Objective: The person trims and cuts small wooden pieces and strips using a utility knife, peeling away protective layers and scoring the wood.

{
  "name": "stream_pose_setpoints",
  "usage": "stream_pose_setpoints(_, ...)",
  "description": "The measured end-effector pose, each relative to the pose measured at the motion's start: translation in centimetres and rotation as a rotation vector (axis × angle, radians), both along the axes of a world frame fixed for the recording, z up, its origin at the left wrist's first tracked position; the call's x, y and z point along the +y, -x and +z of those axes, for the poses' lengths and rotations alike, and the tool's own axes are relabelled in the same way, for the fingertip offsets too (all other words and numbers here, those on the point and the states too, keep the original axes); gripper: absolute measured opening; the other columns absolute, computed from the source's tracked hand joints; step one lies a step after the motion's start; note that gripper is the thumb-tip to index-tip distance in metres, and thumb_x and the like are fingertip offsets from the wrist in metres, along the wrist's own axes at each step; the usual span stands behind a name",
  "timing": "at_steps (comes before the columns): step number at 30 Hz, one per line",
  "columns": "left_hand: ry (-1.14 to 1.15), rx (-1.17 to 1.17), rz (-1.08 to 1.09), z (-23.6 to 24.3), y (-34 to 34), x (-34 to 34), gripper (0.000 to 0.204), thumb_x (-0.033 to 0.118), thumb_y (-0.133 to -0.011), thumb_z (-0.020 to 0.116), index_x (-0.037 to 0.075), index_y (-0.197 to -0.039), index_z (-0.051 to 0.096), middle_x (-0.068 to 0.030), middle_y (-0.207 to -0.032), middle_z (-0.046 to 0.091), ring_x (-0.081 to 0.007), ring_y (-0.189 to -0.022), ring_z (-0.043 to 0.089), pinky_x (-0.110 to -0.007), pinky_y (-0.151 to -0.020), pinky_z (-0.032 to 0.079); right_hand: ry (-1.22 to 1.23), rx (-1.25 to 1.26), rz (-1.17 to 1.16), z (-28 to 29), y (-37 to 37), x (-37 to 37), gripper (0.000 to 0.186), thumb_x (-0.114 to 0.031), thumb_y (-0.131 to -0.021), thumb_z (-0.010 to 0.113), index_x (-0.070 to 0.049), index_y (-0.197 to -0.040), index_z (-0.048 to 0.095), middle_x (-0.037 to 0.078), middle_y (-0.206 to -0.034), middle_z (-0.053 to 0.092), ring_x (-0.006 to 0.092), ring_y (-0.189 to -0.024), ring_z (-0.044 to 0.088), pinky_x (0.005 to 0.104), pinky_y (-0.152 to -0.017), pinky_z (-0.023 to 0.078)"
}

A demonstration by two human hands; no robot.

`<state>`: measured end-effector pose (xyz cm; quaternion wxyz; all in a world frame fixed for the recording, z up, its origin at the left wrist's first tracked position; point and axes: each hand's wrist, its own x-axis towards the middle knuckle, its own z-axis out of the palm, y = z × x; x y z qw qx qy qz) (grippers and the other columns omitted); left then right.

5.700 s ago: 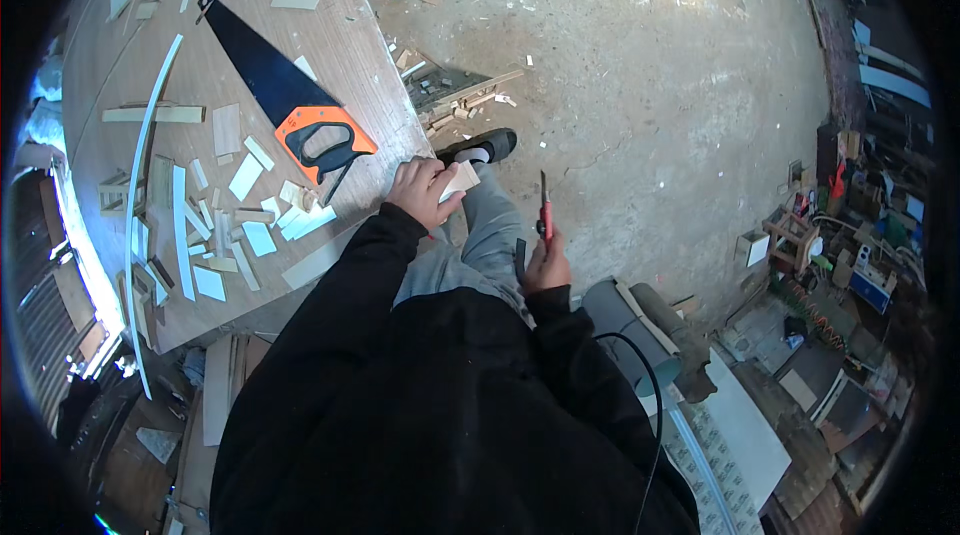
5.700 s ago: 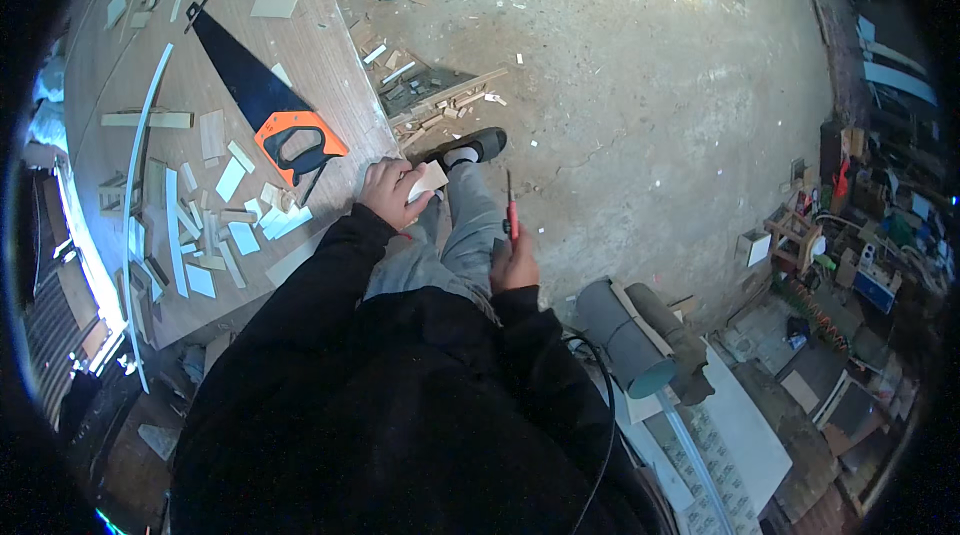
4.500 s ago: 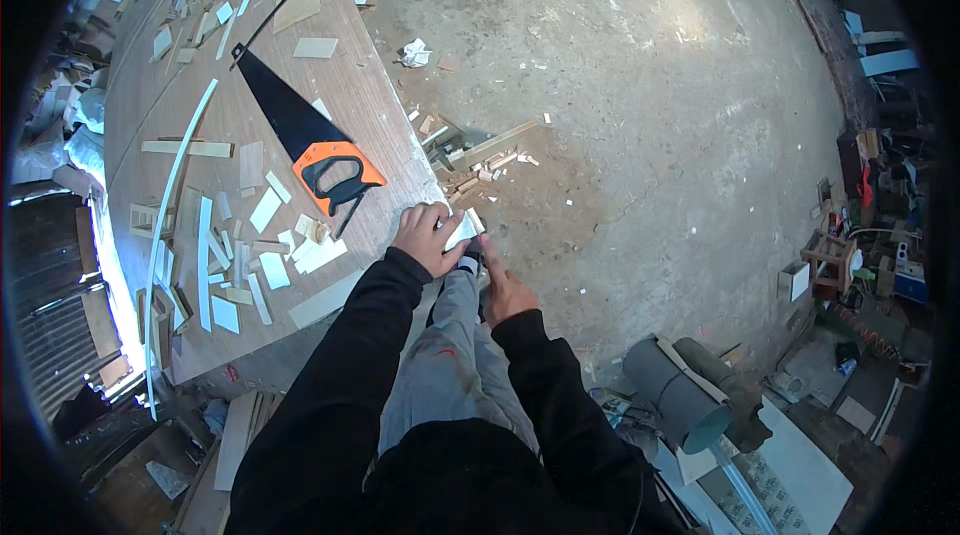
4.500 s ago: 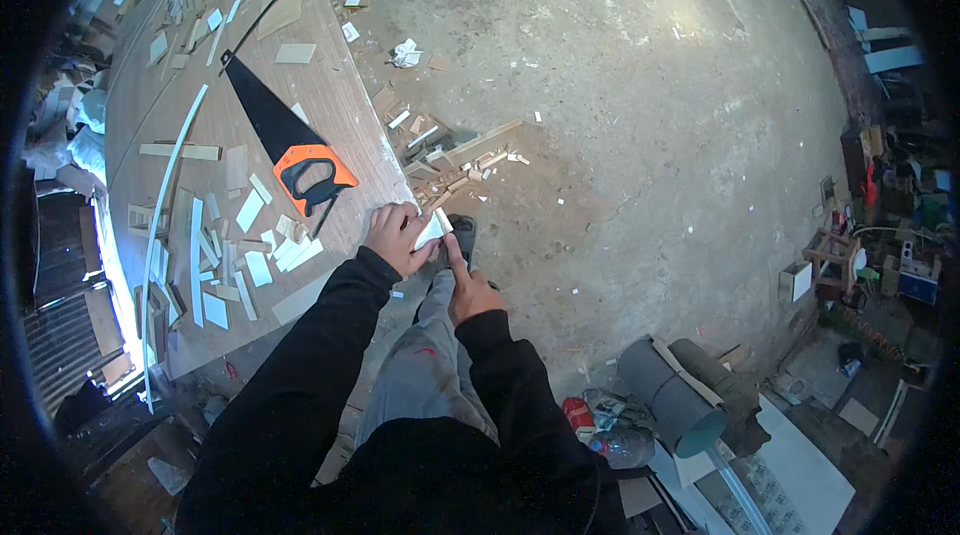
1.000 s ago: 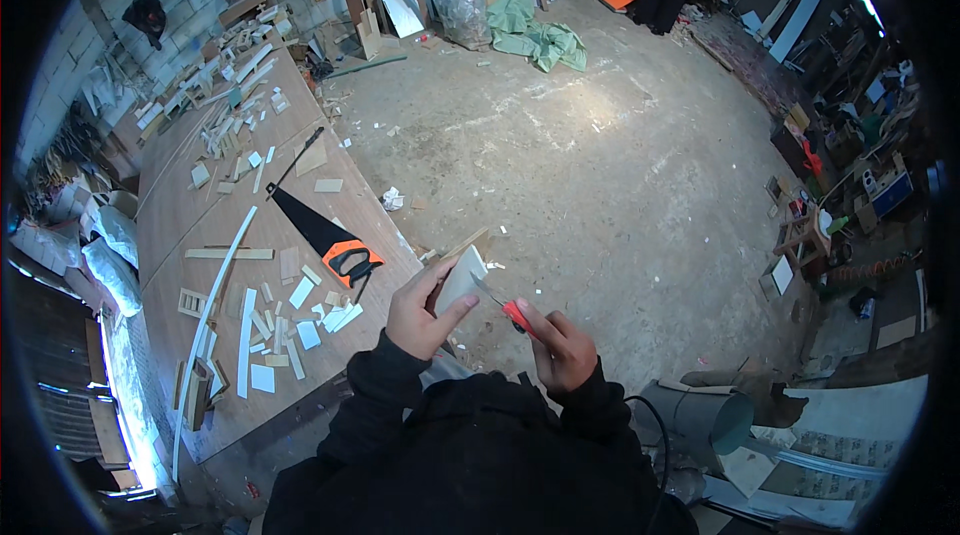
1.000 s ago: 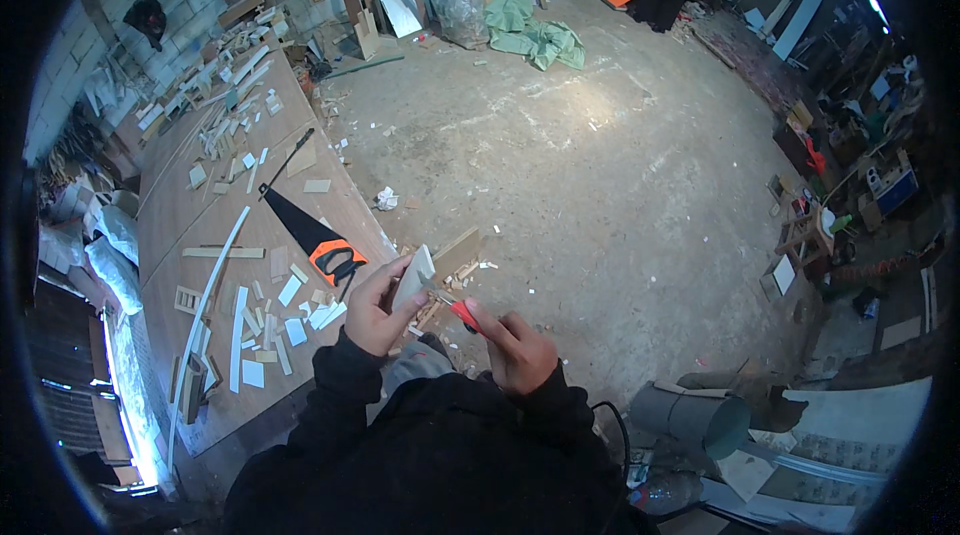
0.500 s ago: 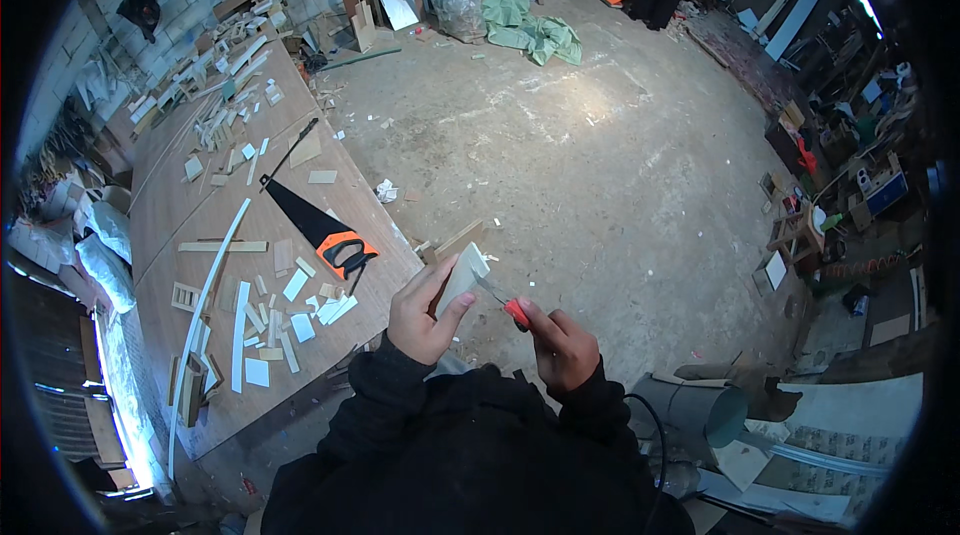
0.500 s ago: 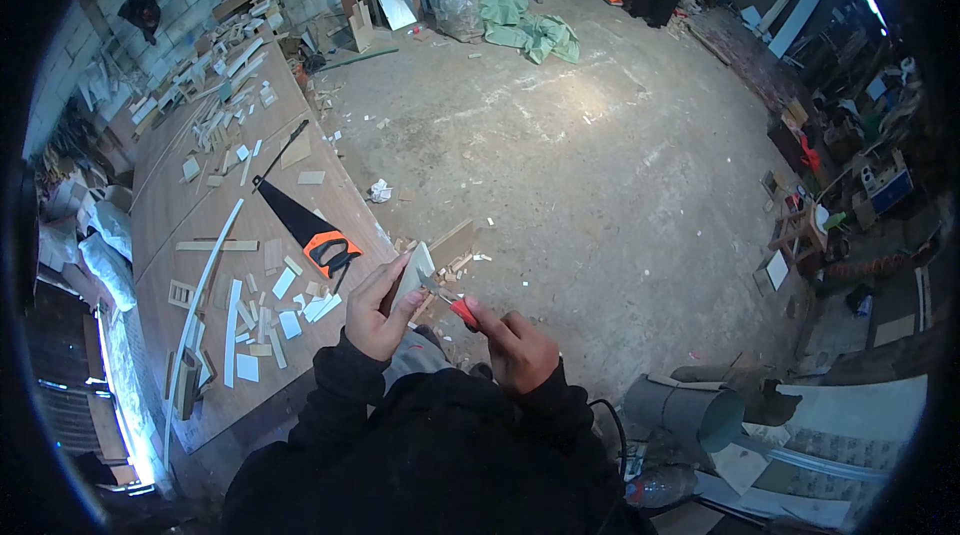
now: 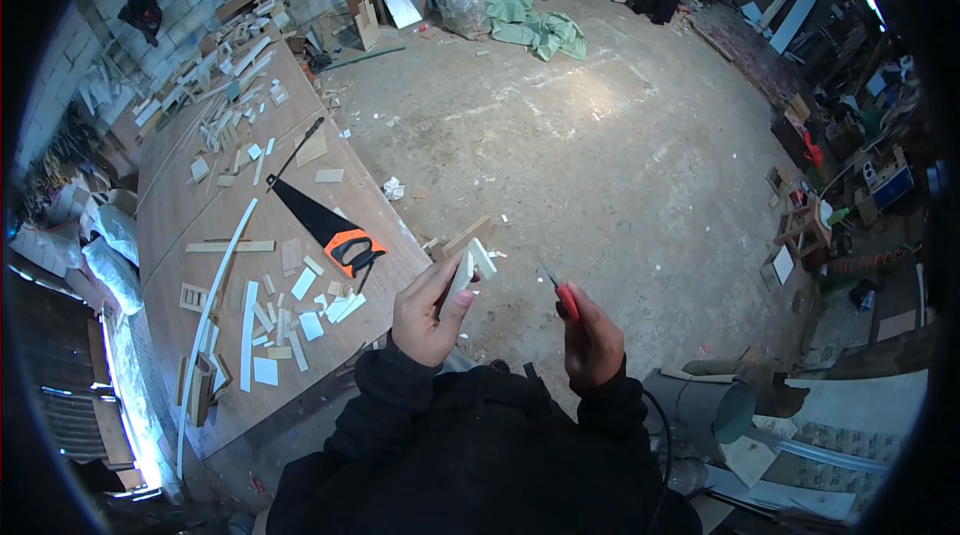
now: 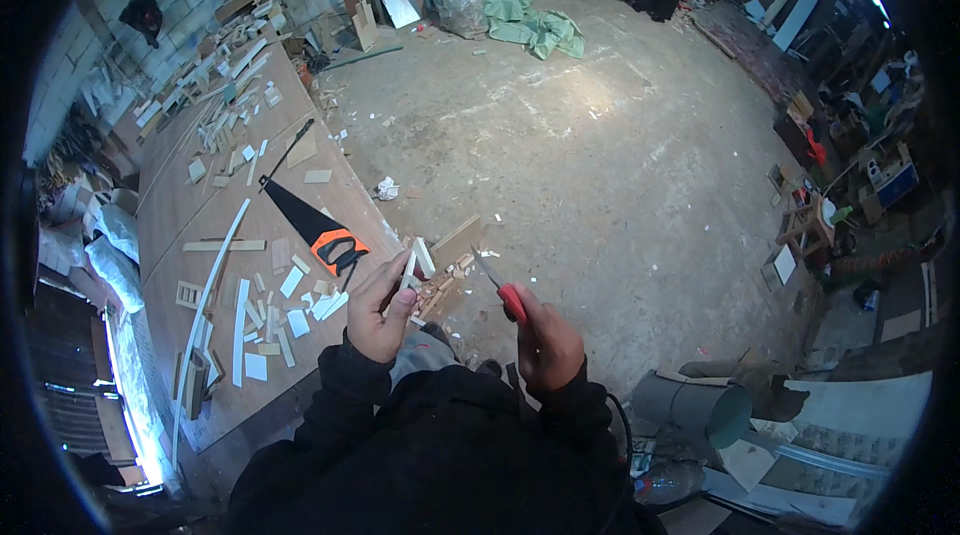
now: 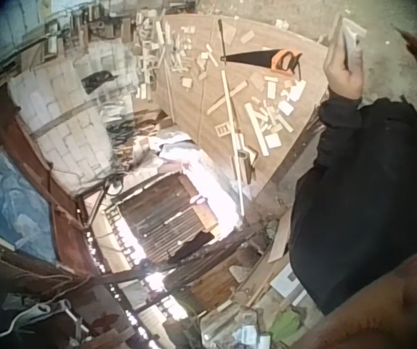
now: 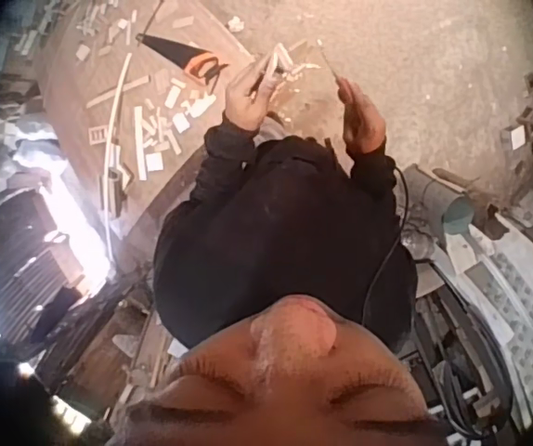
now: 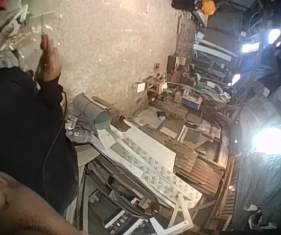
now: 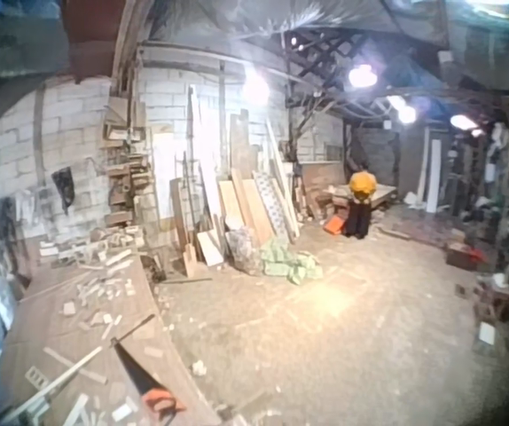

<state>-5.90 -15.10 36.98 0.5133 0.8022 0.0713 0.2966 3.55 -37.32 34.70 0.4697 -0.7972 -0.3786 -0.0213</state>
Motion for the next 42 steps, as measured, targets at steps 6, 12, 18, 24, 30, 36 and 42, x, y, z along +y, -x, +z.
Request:
stream_pose_setpoints(6,0.418,0.398,-0.401,-0.3,0.7,1.1,0.046,0.035,-0.105,0.043,-0.005,-0.117,0.062,-0.0127,-0.096,0.066,-0.0146,-0.073,0.063,-0.027,-0.067,0.050,-0.158,0.345,0.062,1.2,0.0,1.6,0.061,-0.002,-0.084,0.066,-0.008,-0.142,0.049,0.010,-0.078,0.065,0.0155,-0.072,0.064,0.0273,-0.070,0.051)
stream_pose_setpoints(12,0.743,0.490,-0.615,-0.3,0.6,0.8,0.058,0.042,-0.106,0.032,-0.009,-0.117,0.058,-0.0157,-0.101,0.066,-0.0157,-0.067,0.064,-0.025,-0.060,0.052,-0.037,0.396,0.236,4.0,-2.1,3.6,0.035,-0.010,-0.082,0.077,0.000,-0.115,0.068,-0.001,-0.067,0.056,0.0055,-0.064,0.047,0.0235,-0.058,0.040)
stream_pose_setpoints(18,0.834,0.495,-0.752,-0.3,1.1,1.3,0.064,0.046,-0.105,0.030,-0.011,-0.123,0.053,-0.0197,-0.105,0.066,-0.0213,-0.070,0.067,-0.027,-0.056,0.054,0.037,0.532,0.314,4.3,-2.8,3.6,0.020,-0.014,-0.086,0.076,0.002,-0.098,0.070,-0.001,-0.071,0.059,0.0060,-0.067,0.049,0.0236,-0.061,0.042)
stream_pose_setpoints(24,0.877,0.497,-0.795,-0.5,1.6,2.0,0.068,0.051,-0.104,0.030,-0.010,-0.126,0.051,-0.0195,-0.103,0.066,-0.0205,-0.070,0.067,-0.027,-0.056,0.054,-0.102,0.729,0.303,2.9,-1.5,4.3,0.018,-0.014,-0.087,0.074,0.002,-0.094,0.069,-0.001,-0.074,0.059,0.0057,-0.068,0.049,0.0231,-0.062,0.039)
stream_pose_setpoints(30,0.790,0.565,-0.721,0.7,1.8,1.9,0.063,0.051,-0.104,0.032,-0.005,-0.126,0.054,-0.0126,-0.095,0.067,-0.0129,-0.064,0.062,-0.023,-0.056,0.050,-0.264,0.808,0.127,2.0,0.8,4.9,0.017,-0.012,-0.087,0.072,0.004,-0.085,0.066,0.001,-0.080,0.057,0.0093,-0.068,0.052,0.0262,-0.062,0.041)
stream_pose_setpoints(36,0.630,0.641,-0.844,0.4,2.9,2.7,0.061,0.048,-0.105,0.030,-0.005,-0.119,0.058,-0.0096,-0.091,0.067,-0.0102,-0.060,0.058,-0.022,-0.057,0.048,-0.644,1.042,-0.107,1.5,-1.2,3.2,0.014,-0.013,-0.090,0.068,-0.002,-0.093,0.060,0.000,-0.071,0.053,0.0040,-0.048,0.041,0.0230,-0.046,0.034)
stream_pose_setpoints(42,0.565,0.545,-0.647,1.6,4.0,1.9,0.060,0.044,-0.107,0.029,-0.005,-0.105,0.064,-0.0085,-0.084,0.067,-0.0091,-0.057,0.056,-0.022,-0.055,0.046,-0.397,0.714,0.059,3.9,-1.2,1.4,0.029,-0.005,-0.084,0.073,0.002,-0.110,0.062,0.001,-0.083,0.063,0.0066,-0.059,0.050,0.0203,-0.056,0.042)
